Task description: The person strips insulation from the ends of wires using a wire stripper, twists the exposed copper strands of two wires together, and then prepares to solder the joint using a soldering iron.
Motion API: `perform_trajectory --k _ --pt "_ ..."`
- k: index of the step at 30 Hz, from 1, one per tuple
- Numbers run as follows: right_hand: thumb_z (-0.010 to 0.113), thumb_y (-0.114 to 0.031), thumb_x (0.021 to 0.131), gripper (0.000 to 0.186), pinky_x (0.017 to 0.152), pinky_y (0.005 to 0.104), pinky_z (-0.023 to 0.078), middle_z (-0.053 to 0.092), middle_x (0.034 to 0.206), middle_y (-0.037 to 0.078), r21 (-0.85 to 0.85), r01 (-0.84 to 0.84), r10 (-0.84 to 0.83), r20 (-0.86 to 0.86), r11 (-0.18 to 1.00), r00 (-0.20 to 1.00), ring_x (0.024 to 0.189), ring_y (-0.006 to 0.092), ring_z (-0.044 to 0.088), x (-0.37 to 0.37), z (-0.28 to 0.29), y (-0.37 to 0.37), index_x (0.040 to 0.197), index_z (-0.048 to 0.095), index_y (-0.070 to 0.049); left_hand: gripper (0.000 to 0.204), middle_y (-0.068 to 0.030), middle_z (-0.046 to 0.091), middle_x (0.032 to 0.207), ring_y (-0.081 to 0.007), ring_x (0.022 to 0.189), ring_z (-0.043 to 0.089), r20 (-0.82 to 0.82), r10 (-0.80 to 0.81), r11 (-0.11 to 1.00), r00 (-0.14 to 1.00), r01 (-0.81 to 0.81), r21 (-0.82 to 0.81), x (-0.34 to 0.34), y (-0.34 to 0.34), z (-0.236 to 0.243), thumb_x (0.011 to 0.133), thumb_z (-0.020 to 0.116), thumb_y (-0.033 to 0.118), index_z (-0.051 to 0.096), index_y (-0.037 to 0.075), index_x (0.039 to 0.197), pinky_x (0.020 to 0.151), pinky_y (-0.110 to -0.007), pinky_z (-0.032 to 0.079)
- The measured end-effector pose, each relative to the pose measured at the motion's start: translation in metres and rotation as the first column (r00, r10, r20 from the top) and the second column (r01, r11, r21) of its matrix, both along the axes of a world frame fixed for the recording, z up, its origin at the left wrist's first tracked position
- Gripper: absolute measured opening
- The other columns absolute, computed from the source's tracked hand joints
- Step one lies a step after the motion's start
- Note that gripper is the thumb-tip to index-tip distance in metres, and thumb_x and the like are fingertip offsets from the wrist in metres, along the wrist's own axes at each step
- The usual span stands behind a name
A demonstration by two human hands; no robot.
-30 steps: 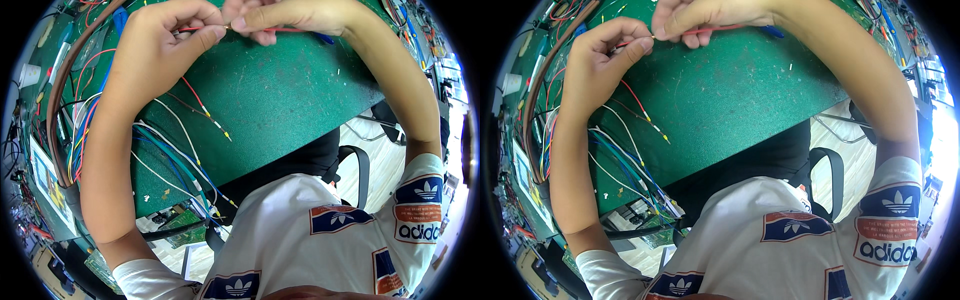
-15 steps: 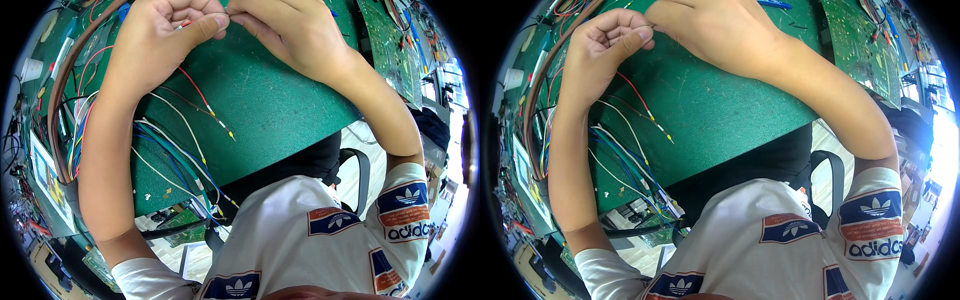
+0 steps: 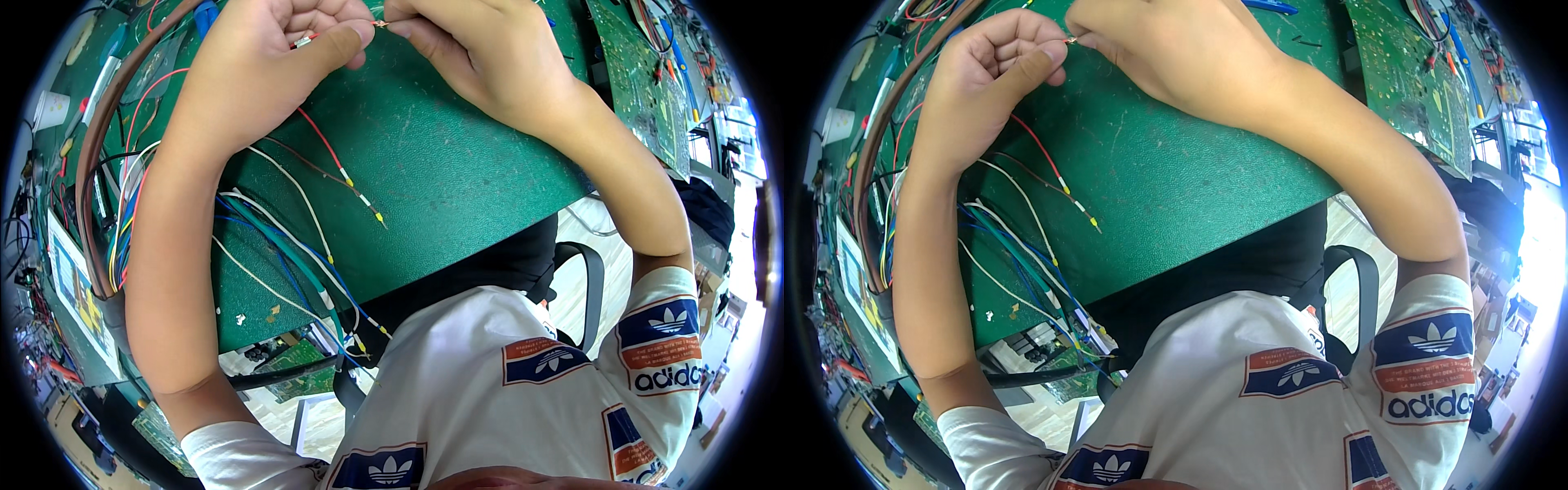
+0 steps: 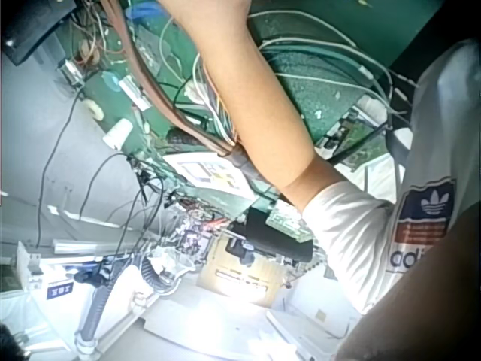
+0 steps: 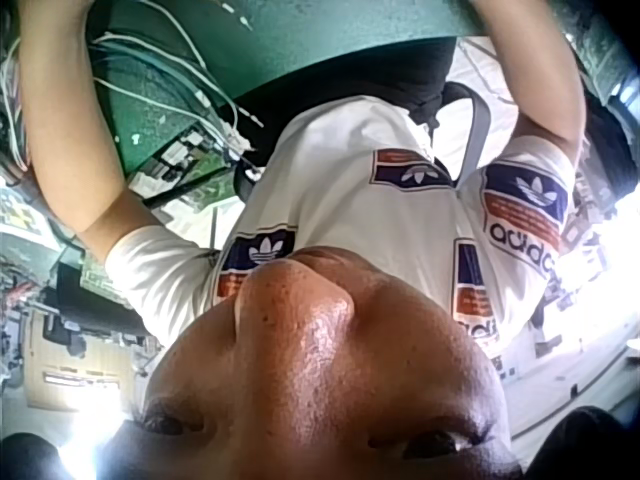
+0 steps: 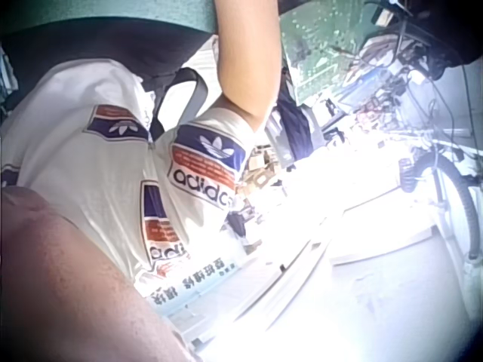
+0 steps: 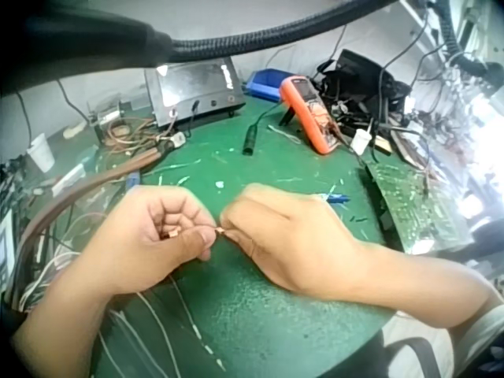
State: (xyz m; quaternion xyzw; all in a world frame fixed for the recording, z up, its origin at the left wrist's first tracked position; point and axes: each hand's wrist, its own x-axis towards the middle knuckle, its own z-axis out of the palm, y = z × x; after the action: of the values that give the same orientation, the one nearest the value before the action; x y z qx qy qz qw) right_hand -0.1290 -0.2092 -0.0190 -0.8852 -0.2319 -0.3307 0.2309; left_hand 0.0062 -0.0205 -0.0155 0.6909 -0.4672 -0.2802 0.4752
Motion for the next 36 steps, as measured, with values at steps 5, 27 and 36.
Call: perform_trajectory --k 5,27,36 --pt "0.061 -0.002 0.091 0.004 0.049 0.0291 0.040 0.052 0.067 0.007 0.326 0.103 0.091 -0.529 0.940 0.844 0.055 0.0169 0.053 -0.008 0.030 0.010 0.087 0.060 -0.003 0.011 0.0017 0.065 0.080 -0.0042 0.076 0.059 0.031 0.046 0.997 0.998 -0.044 -0.056 -0.007 0.003 -0.001 0.093 0.068 0.008 0.066 0.002 0.101 0.070 -0.018 0.047" --pt "0.060 -0.014 0.098 0.022 0.043 0.0239 0.032 0.052 0.065 0.001 0.737 0.618 0.880 -0.452 0.275 0.147 0.047 0.0093 0.044 0.012 0.007 -0.018 0.080 0.058 -0.002 0.007 0.0026 0.064 0.076 -0.0020 0.066 0.050 0.241 0.030 0.998 0.970 -0.042 0.047 -0.028 0.005 0.029 0.089 0.071 0.005 0.068 0.003 0.095 0.058 -0.019 0.039" --pt "0.061 -0.012 0.098 0.018 0.044 0.0226 0.033 0.052 0.067 0.000 0.732 0.634 0.912 -0.398 0.250 0.099 0.049 0.0080 0.045 0.014 0.004 -0.020 0.084 0.059 -0.001 0.014 -0.0002 0.069 0.087 -0.0045 0.082 0.062 0.325 -0.055 0.998 0.944 0.064 -0.018 -0.016 0.007 0.009 0.093 0.069 0.009 0.067 0.000 0.103 0.071 -0.018 0.046"
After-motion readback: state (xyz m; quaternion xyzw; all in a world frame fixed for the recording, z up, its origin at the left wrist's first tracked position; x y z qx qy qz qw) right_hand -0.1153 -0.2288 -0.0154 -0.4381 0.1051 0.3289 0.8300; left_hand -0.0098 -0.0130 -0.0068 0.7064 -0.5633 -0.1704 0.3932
